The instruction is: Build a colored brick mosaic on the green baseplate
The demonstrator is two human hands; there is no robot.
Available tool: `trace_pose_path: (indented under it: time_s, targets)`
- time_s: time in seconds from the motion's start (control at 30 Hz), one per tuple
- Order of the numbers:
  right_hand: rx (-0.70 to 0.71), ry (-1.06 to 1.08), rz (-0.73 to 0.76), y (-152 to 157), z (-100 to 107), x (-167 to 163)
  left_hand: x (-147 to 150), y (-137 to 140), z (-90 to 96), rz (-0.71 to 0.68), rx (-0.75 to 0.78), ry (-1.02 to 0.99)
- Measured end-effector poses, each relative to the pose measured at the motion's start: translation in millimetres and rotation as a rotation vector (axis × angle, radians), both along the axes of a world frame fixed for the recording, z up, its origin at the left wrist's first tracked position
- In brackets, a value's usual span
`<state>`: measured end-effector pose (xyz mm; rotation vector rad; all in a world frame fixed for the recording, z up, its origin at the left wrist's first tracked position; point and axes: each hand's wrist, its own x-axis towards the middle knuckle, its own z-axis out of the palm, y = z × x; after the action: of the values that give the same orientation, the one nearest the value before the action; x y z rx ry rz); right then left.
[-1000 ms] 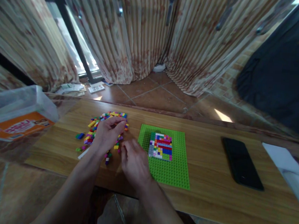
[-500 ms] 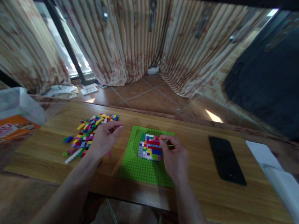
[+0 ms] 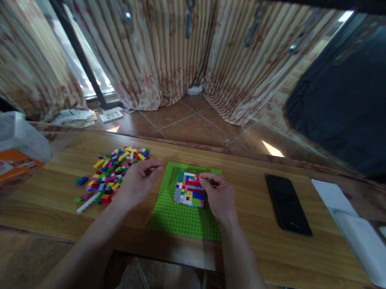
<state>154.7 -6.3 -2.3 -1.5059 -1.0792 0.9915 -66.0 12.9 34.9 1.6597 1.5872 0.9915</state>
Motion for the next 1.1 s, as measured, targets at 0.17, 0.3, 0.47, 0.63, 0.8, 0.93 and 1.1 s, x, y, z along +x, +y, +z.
trace_pose_path:
  time_s: [0.17,0.3,0.47,0.63,0.8,0.93,1.1]
  targets:
    - [-0.018,0.034,0.019,0.2,5.1,-1.1,-0.9,-1.0,0.5,-0.010,0.001,0.003]
    - [-0.044,0.061,0.023,1.3,7.6,-2.1,-0.3,-1.1,1.1,-0.010,-0.021,0.021]
    - [-0.031,0.088,0.023,1.8,6.7,-2.4,-0.1,-1.6,1.4,-0.010,-0.017,0.022]
    - [-0.038,0.154,0.025,2.1,6.0,-2.4,-0.3,-2.0,1.3,-0.009,-0.008,0.022]
    - [-0.054,0.196,0.044,2.4,5.4,-0.9,-0.7,-1.5,0.5,-0.015,-0.002,0.039]
    - [-0.060,0.211,0.046,2.2,4.4,-0.4,-0.9,-1.7,-0.5,-0.012,0.014,0.046]
    - [-0.058,0.209,0.038,2.7,4.9,-0.9,-0.6,-2.3,-0.6,-0.014,0.013,0.043]
